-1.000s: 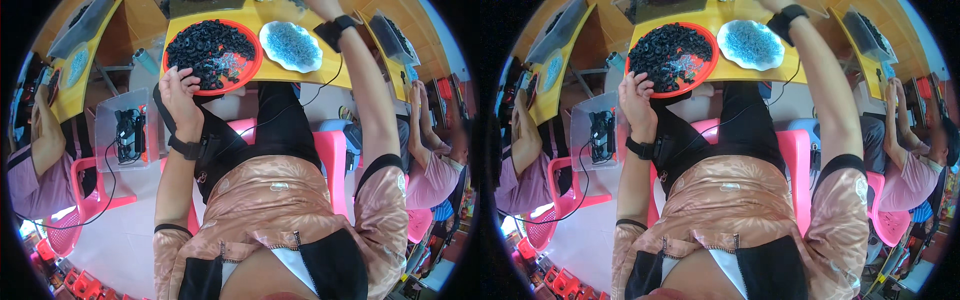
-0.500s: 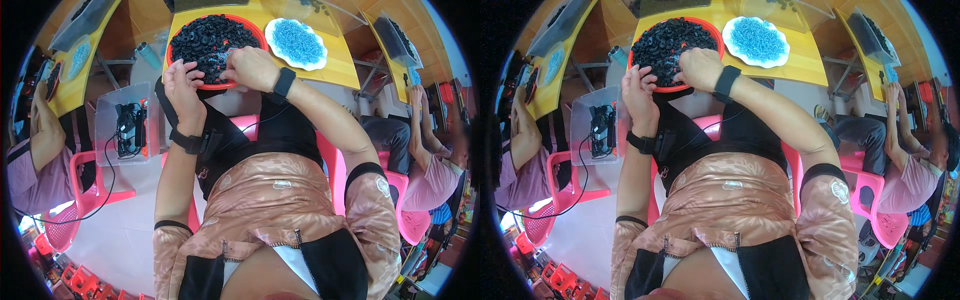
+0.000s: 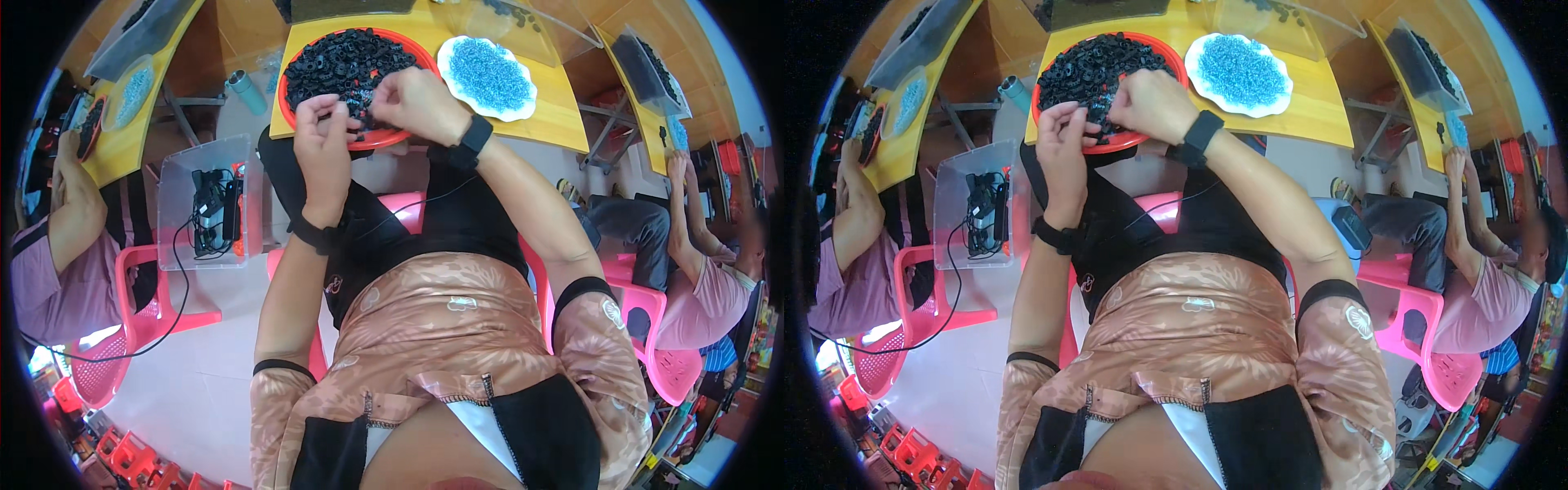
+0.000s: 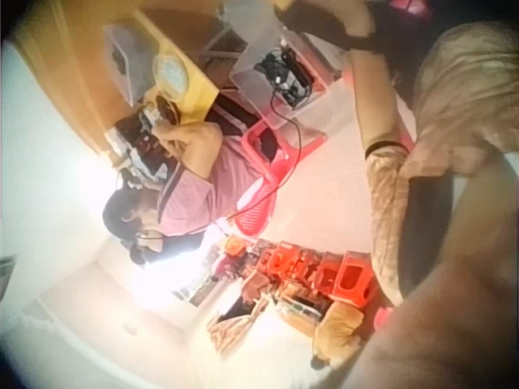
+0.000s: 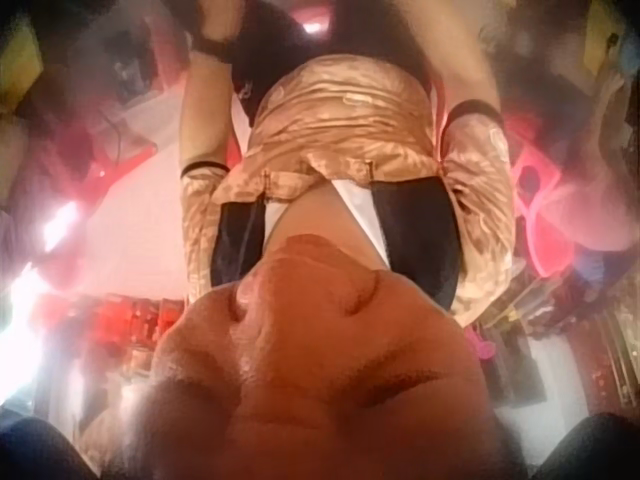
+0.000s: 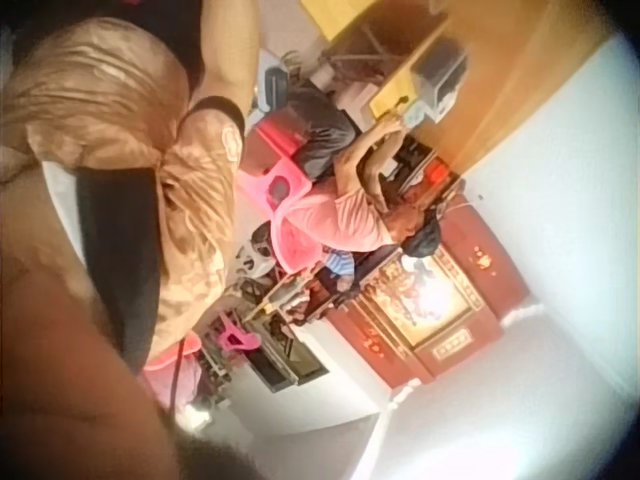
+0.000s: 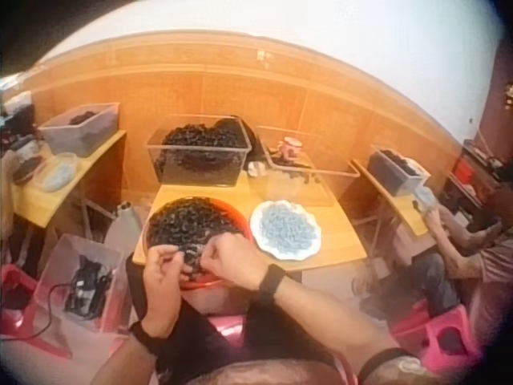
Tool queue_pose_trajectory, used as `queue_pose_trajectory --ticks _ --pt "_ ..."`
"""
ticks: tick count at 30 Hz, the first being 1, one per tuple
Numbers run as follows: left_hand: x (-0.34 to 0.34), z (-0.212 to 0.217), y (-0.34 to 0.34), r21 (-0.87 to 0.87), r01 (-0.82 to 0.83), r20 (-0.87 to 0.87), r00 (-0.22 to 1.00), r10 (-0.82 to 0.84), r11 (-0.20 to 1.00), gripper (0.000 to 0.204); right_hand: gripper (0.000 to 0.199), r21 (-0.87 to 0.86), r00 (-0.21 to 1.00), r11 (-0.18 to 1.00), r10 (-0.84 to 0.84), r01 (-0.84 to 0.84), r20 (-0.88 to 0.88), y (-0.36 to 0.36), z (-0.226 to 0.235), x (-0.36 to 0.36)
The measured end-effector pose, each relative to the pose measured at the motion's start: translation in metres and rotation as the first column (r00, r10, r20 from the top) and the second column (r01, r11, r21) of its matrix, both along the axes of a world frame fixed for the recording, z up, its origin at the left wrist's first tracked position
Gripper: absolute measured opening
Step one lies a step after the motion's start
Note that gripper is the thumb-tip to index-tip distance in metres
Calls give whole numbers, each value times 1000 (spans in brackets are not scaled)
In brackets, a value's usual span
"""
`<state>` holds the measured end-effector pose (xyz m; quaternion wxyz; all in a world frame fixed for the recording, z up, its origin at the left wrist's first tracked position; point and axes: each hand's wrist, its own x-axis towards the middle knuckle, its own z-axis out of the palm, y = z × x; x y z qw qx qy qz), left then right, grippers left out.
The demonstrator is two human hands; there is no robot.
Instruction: The person assembles small plastic components by hand, picking up parts from a tray and fitting small pieces into them.
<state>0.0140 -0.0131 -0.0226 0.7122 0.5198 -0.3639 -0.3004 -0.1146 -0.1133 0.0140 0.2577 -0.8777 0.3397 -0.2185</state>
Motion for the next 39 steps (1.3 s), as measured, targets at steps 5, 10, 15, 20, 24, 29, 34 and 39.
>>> queue_pose_trajectory --ticks 5,10,15,20,24,29,34,39 --pt "-3 -1 0 -42 -13 -15 1000 12 999 16 11 -44 987 999 16 -23 -157 -7 14 -1" --pt "0 -1 -1 -58 -44 -41 998 42 997 15 21 -158 891 979 44 -129 -452 3 7 9" --pt "1 -1 -2 -40 -49 -49 998 47 998 15 17 -166 880 962 120 -218 -460 -2 6 13" --pt "-3 4 -2 -28 126 -119 984 -129 992 24 17 323 991 937 119 -131 57 -13 27 4" --pt "-2 6 2 7 241 -351 910 -223 971 27 15 298 984 939 149 -173 101 0 32 4" --pt "1 7 0 -3 255 -347 906 -241 967 27 17 221 997 973 78 -73 -14 -27 18 -16" --pt "0 3 0 24 255 -252 937 -241 967 29 34 -92 823 996 -42 -12 -566 -29 20 -19" --pt "-2 4 2 23 265 -100 960 -262 964 28 41 -170 693 981 -61 -90 -718 -27 30 0"
